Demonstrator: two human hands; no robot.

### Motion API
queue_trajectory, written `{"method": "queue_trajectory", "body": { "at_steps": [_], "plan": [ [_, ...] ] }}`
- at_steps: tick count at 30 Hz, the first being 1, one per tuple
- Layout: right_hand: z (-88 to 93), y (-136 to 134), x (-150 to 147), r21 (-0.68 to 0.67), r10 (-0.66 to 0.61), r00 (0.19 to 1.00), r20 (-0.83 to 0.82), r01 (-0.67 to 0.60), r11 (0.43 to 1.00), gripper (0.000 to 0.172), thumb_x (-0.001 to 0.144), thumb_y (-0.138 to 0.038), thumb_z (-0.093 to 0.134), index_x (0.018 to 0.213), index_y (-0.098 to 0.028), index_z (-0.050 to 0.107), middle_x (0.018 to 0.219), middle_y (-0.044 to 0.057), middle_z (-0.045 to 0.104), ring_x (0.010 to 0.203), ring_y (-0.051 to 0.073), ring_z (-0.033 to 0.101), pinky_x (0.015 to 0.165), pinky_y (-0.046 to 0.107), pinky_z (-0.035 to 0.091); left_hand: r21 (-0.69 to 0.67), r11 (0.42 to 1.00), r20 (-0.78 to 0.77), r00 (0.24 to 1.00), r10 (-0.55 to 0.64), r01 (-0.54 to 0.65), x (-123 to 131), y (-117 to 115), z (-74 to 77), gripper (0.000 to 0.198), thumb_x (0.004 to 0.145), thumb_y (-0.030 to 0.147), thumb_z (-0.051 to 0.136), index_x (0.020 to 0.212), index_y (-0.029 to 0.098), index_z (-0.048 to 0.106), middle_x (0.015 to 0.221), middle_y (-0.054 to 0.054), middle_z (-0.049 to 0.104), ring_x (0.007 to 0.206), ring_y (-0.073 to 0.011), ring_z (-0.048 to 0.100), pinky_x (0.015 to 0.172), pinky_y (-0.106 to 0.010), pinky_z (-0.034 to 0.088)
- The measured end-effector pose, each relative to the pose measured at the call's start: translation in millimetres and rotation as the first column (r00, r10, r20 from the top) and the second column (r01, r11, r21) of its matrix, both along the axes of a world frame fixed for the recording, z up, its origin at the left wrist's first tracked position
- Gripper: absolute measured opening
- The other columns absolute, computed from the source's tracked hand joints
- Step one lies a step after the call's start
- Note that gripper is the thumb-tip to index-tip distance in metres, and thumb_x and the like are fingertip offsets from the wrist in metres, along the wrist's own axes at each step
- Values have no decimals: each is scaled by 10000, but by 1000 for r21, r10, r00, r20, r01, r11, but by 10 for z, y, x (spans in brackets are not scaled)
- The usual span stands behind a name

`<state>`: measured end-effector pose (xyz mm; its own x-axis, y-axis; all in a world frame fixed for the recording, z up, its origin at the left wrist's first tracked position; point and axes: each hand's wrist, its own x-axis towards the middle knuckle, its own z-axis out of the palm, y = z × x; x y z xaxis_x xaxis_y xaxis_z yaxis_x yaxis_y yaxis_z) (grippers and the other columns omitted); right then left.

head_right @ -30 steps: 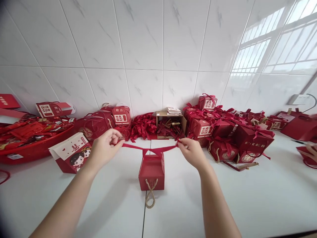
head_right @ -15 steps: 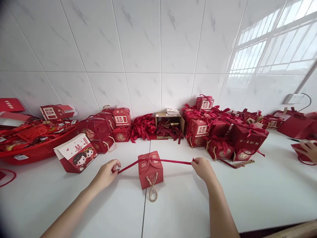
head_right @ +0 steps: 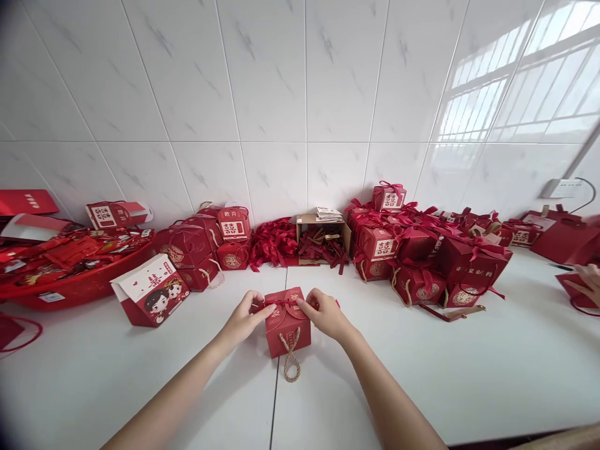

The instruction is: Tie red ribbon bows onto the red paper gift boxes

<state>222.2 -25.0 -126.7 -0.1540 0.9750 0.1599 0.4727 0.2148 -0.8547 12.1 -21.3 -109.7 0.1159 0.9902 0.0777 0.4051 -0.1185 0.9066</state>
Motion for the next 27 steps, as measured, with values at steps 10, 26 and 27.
{"method": "queue_trajectory", "body": {
  "at_steps": [10, 26, 27],
  "plan": [
    [21, 46, 163, -40, 15, 994, -107, -20, 999, 459, 746, -585, 547, 576, -179, 419, 521, -59, 327, 495, 72, 265, 461, 225, 212, 63, 998, -174, 985, -5, 16, -140, 17, -55, 524, 688, 572, 594, 562, 204, 242, 554, 73, 239, 546, -98, 269, 530, -231, 234],
    [103, -46, 408, -43, 124, 992, 28, -123, 992, 372, 745, -525, 610, 712, -156, 578, 623, -12, 555, 540, 95, 436, 481, 248, 383, 233, 970, -214, 977, -23, 74, -286, 65, 164, 270, 799, 451, 519, 744, 191, 565, 818, -17, 610, 808, -180, 574, 755, -287, 426],
    [119, -48, 415, -7, 102, 994, 38, -102, 995, 347, 745, -504, 619, 700, -162, 574, 635, -8, 566, 554, 103, 447, 498, 258, 397, 296, 950, -228, 973, -29, 98, -209, 38, 219, 222, 791, 413, 547, 753, 196, 577, 849, -20, 612, 841, -181, 574, 790, -291, 423]
  ]
}}
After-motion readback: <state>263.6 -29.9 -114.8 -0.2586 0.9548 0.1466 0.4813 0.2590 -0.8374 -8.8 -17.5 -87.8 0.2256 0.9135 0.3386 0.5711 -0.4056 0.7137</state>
